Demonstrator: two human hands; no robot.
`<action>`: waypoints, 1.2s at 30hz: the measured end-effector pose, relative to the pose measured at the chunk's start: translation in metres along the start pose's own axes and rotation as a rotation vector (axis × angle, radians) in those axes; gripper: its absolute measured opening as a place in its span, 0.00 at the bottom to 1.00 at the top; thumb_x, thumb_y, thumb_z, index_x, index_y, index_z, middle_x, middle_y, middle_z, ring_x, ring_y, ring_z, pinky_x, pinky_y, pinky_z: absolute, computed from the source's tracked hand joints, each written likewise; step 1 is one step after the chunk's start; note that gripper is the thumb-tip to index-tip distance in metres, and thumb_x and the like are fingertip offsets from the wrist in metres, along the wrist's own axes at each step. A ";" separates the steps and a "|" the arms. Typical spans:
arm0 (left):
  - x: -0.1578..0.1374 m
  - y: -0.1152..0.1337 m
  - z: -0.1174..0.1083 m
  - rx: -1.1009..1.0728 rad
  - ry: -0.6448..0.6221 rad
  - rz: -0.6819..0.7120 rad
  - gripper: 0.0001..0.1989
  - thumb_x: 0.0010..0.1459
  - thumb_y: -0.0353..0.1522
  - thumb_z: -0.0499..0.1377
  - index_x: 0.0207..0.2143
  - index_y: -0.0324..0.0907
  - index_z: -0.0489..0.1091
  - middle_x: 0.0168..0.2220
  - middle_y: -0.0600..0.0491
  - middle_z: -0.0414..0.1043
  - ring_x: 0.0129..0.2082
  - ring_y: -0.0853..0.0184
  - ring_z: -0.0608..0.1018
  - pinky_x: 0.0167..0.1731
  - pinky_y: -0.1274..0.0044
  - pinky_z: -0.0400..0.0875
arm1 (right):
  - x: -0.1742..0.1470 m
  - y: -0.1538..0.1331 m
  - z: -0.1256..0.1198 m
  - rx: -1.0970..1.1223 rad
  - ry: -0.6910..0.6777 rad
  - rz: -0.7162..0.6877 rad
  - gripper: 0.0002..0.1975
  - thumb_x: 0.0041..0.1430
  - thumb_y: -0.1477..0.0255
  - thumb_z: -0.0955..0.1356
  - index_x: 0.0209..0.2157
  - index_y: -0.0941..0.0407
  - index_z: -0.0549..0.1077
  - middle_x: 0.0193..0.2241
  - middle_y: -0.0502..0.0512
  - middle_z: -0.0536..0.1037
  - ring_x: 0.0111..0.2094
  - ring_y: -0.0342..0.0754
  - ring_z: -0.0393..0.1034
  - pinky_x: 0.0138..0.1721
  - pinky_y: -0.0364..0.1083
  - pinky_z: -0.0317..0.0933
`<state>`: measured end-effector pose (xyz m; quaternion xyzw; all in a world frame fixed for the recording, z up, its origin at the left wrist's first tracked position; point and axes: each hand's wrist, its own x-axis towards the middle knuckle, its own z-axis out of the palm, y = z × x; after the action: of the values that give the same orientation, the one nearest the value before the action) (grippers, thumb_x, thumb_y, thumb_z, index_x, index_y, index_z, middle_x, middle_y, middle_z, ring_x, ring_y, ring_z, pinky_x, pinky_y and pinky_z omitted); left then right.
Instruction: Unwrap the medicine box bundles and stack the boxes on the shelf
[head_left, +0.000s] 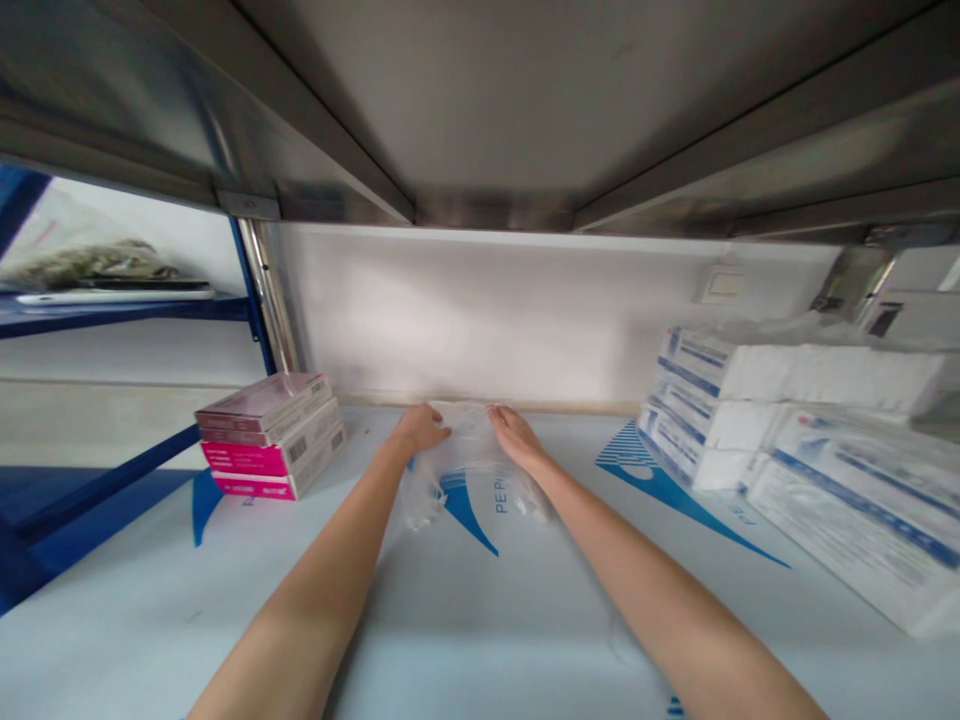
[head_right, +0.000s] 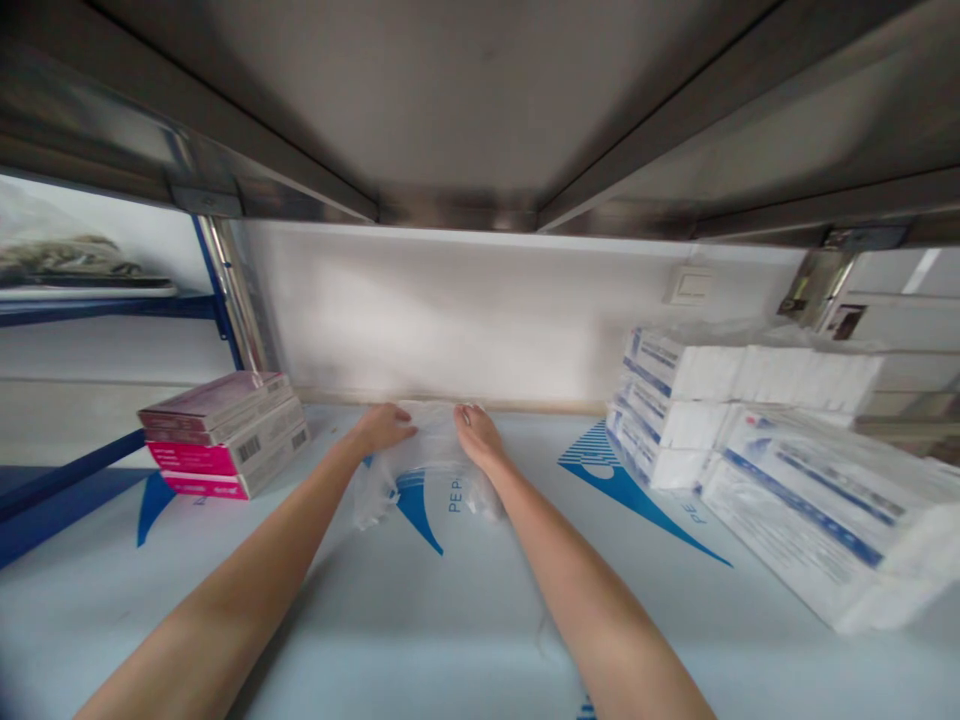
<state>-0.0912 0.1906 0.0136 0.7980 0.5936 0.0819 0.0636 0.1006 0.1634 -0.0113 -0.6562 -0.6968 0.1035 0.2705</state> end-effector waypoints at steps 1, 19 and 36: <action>-0.001 -0.001 -0.002 -0.014 -0.014 0.007 0.16 0.66 0.37 0.58 0.53 0.41 0.68 0.54 0.46 0.70 0.48 0.60 0.76 0.47 0.63 0.75 | -0.003 -0.001 -0.002 0.019 0.019 0.007 0.28 0.73 0.63 0.49 0.60 0.55 0.68 0.60 0.58 0.71 0.62 0.47 0.64 0.61 0.46 0.55; -0.027 0.037 -0.005 0.107 0.149 -0.003 0.26 0.67 0.44 0.45 0.65 0.51 0.59 0.69 0.48 0.54 0.70 0.50 0.52 0.63 0.58 0.54 | -0.020 0.005 -0.027 -0.041 0.064 0.245 0.31 0.71 0.60 0.48 0.49 0.55 0.77 0.47 0.63 0.80 0.50 0.58 0.75 0.47 0.52 0.66; -0.021 0.021 0.031 0.101 -0.034 -0.008 0.34 0.67 0.46 0.36 0.71 0.45 0.44 0.73 0.49 0.39 0.72 0.53 0.43 0.65 0.49 0.43 | -0.017 0.003 0.007 -0.276 -0.200 -0.154 0.35 0.68 0.50 0.53 0.71 0.50 0.47 0.72 0.57 0.44 0.72 0.59 0.36 0.68 0.58 0.36</action>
<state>-0.0714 0.1646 -0.0134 0.7991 0.5991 0.0379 0.0338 0.0993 0.1489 -0.0229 -0.6182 -0.7760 0.0507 0.1146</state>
